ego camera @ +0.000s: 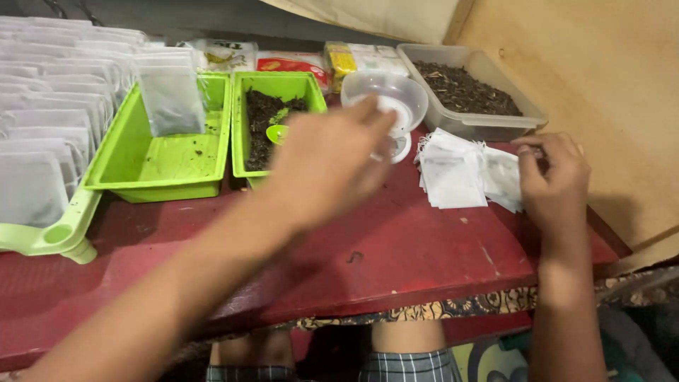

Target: The person fills small white bags with dried tea leaves using a spoon and then weighs the bags on a digital scale.

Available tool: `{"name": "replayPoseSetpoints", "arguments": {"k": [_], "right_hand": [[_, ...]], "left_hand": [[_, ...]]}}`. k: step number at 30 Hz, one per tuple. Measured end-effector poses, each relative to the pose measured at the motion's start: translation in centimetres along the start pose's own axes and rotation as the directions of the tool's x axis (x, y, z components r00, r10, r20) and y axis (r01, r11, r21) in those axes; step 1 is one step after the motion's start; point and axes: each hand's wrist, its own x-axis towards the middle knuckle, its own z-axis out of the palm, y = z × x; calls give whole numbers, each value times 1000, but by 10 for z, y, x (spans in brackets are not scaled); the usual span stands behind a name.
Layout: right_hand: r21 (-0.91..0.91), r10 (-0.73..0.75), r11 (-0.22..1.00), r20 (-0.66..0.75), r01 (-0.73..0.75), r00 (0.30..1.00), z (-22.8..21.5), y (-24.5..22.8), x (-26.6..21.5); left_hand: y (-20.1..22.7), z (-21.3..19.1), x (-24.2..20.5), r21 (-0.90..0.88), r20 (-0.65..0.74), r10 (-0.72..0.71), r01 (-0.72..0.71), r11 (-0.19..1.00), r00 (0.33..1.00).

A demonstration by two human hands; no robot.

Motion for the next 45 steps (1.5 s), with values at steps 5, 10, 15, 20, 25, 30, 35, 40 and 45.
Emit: {"name": "replayPoseSetpoints", "arguments": {"k": [5, 10, 15, 20, 25, 30, 35, 40, 45], "right_hand": [[-41, -135, 990, 24, 136, 991, 5, 35, -2], [-227, -193, 953, 60, 202, 979, 19, 67, -2], [-94, -26, 995, 67, 32, 997, 22, 81, -2], [-27, 31, 999, 27, -31, 999, 19, 75, 0], [-35, 84, 996, 18, -84, 996, 18, 75, -2], [-3, 76, 997, 10, -76, 997, 16, 68, 1], [-21, 47, 999, 14, -47, 999, 9, 56, -1], [0, -32, 1000, -11, 32, 999, 4, 35, -4], [-185, -308, 940, -98, 286, 947, 4, 1, 0]], "left_hand": [[59, 73, 44, -273, 320, -149, 241, 931, 936], [70, 157, 72, -202, 365, -204, 292, 935, 908], [63, 193, 68, -246, 346, -228, 322, 914, 910], [65, 132, 61, -353, 346, -264, 385, 853, 900], [64, 120, 61, -437, 348, -288, 426, 792, 892], [61, 119, 60, -564, 197, -353, 400, 722, 915], [47, 91, 67, -539, 90, -327, 322, 778, 941], [-9, 47, 41, -372, -159, -103, 37, 928, 982], [-84, -8, -6, -103, -304, -63, 33, 994, 951]]}}
